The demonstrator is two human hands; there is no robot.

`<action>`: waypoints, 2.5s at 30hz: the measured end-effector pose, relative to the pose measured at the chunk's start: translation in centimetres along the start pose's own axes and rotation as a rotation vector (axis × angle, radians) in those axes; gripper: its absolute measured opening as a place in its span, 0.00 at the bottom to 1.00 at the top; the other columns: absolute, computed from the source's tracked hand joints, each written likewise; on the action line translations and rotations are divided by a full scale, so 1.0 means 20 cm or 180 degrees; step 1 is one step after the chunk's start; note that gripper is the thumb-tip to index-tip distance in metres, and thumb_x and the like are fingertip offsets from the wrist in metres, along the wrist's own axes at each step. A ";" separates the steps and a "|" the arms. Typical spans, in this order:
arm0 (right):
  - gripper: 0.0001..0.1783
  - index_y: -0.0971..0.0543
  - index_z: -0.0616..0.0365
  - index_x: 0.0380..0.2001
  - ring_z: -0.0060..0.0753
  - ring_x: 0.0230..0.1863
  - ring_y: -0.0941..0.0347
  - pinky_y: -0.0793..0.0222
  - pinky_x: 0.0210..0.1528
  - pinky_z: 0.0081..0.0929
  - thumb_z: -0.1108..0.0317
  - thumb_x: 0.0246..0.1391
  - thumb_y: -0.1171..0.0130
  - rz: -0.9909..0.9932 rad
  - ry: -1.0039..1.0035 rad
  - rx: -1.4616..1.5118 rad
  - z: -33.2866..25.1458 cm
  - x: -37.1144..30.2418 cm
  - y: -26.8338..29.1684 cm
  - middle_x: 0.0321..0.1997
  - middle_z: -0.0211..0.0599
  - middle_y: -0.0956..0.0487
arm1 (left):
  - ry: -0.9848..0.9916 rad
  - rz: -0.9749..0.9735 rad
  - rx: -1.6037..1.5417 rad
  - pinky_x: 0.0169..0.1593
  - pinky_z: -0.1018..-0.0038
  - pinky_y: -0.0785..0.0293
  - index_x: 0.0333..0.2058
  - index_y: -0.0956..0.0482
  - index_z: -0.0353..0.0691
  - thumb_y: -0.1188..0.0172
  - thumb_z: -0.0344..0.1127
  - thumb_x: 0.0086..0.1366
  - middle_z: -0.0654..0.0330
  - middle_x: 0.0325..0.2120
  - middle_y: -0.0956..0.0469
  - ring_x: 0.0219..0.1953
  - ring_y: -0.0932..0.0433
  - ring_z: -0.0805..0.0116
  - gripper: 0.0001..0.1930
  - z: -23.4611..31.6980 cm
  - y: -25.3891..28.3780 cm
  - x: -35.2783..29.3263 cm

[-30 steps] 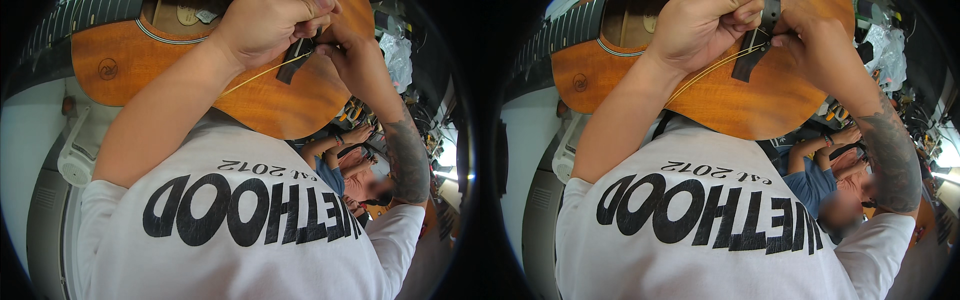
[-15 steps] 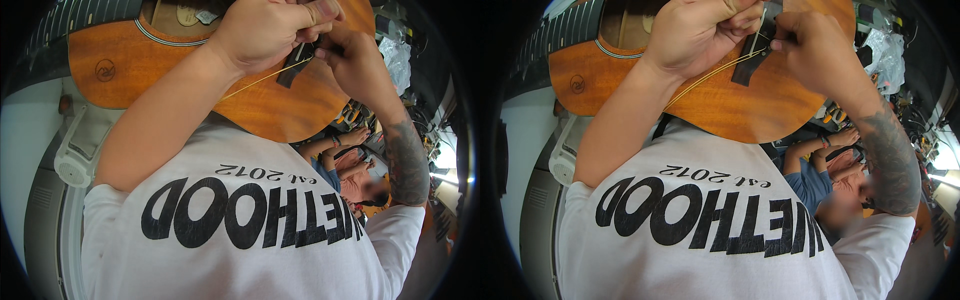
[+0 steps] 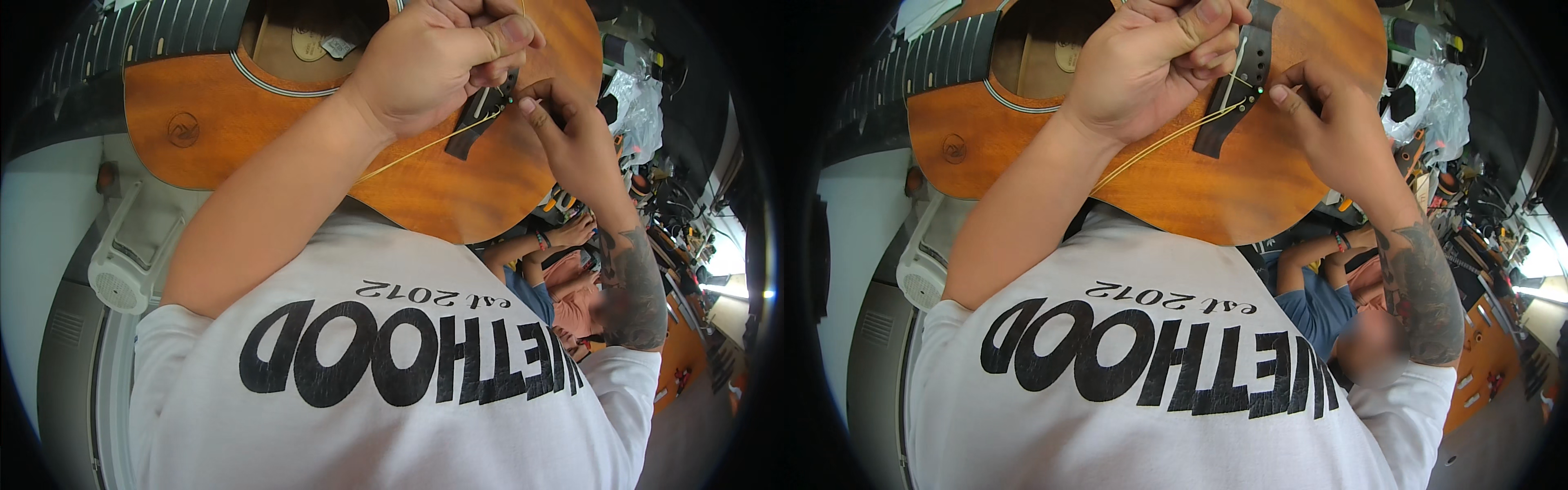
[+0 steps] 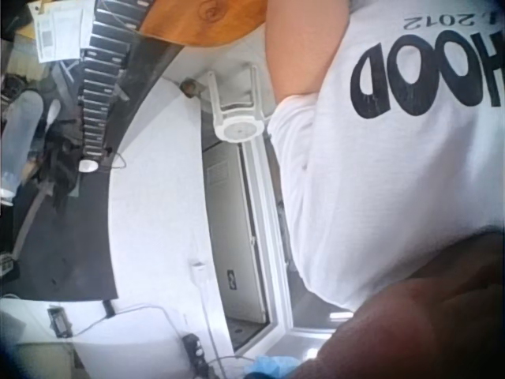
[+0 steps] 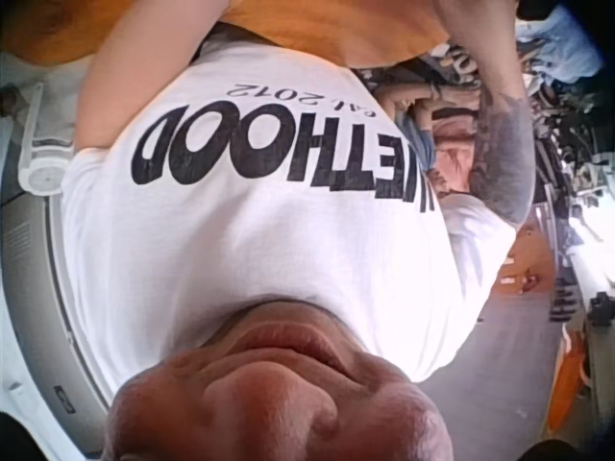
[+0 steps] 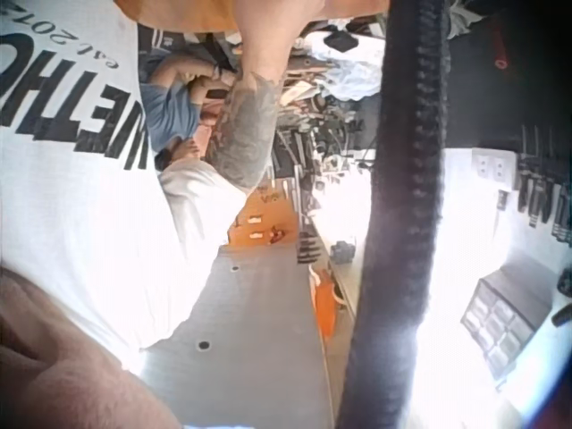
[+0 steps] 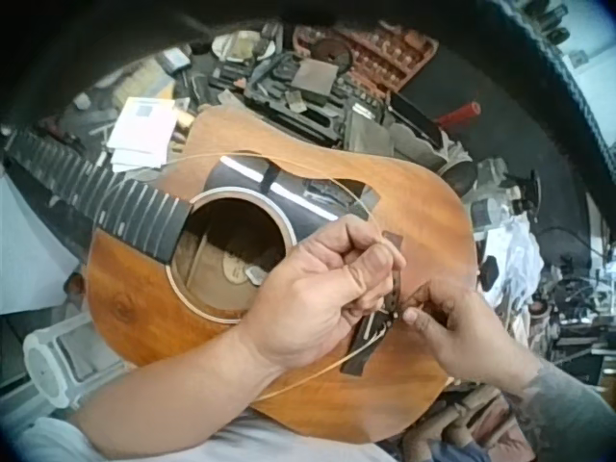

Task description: The person strings an acoustic guitar by hand, threading strings through the bridge, tying knots, and winding them onto the tuning pegs. They handle each string individually, adjusting tension and trimming excess length as needed.

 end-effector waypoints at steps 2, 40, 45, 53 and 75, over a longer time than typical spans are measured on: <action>0.13 0.22 0.64 0.38 0.31 0.21 0.30 0.35 0.27 0.31 0.63 0.61 0.42 0.0011 0.0182 0.0061 -0.05 -0.02 -0.01 0.21 0.41 0.25 | 0.0020 0.0004 -0.0069 0.32 0.81 0.37 0.38 0.26 0.36 0.48 0.27 0.71 0.63 0.27 0.27 0.26 0.35 0.78 0.03 -0.01 0.01 0.00; 0.21 0.21 0.66 0.35 0.19 0.29 0.36 0.37 0.33 0.24 0.56 0.67 0.49 -0.0117 -0.1049 0.1032 0.02 -0.09 -0.10 0.26 0.26 0.25 | -0.0170 -0.0044 -0.0180 0.33 0.79 0.39 0.38 0.26 0.34 0.48 0.29 0.72 0.64 0.23 0.33 0.25 0.37 0.77 0.05 0.03 0.02 -0.01; 0.20 0.20 0.66 0.33 0.18 0.24 0.40 0.40 0.27 0.25 0.57 0.66 0.47 -0.0289 -0.0871 0.0530 0.02 0.00 -0.12 0.21 0.23 0.29 | -0.0093 -0.0004 -0.0220 0.32 0.80 0.40 0.38 0.25 0.34 0.48 0.30 0.71 0.65 0.22 0.33 0.25 0.37 0.77 0.05 0.02 0.02 -0.01; 0.16 0.22 0.63 0.26 0.15 0.21 0.47 0.49 0.22 0.21 0.62 0.65 0.44 0.0041 -0.1478 0.1644 0.05 -0.03 -0.19 0.18 0.19 0.35 | -0.0117 -0.0115 -0.0320 0.31 0.81 0.41 0.38 0.25 0.34 0.47 0.29 0.71 0.64 0.22 0.31 0.24 0.38 0.77 0.05 0.03 0.02 -0.05; 0.23 0.21 0.58 0.34 0.13 0.16 0.52 0.55 0.18 0.17 0.46 0.62 0.44 0.0306 -0.1623 0.2421 0.21 -0.21 -0.09 0.17 0.15 0.41 | 0.0092 0.0211 0.0185 0.34 0.74 0.44 0.37 0.23 0.41 0.50 0.35 0.73 0.67 0.19 0.39 0.23 0.43 0.74 0.08 0.09 0.03 -0.07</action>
Point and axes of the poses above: each hand's wrist, its own x-axis towards the middle knuckle, its own y-axis out of the back of the hand, z = x × y, the point moved 8 cm from there along x, towards the middle knuckle
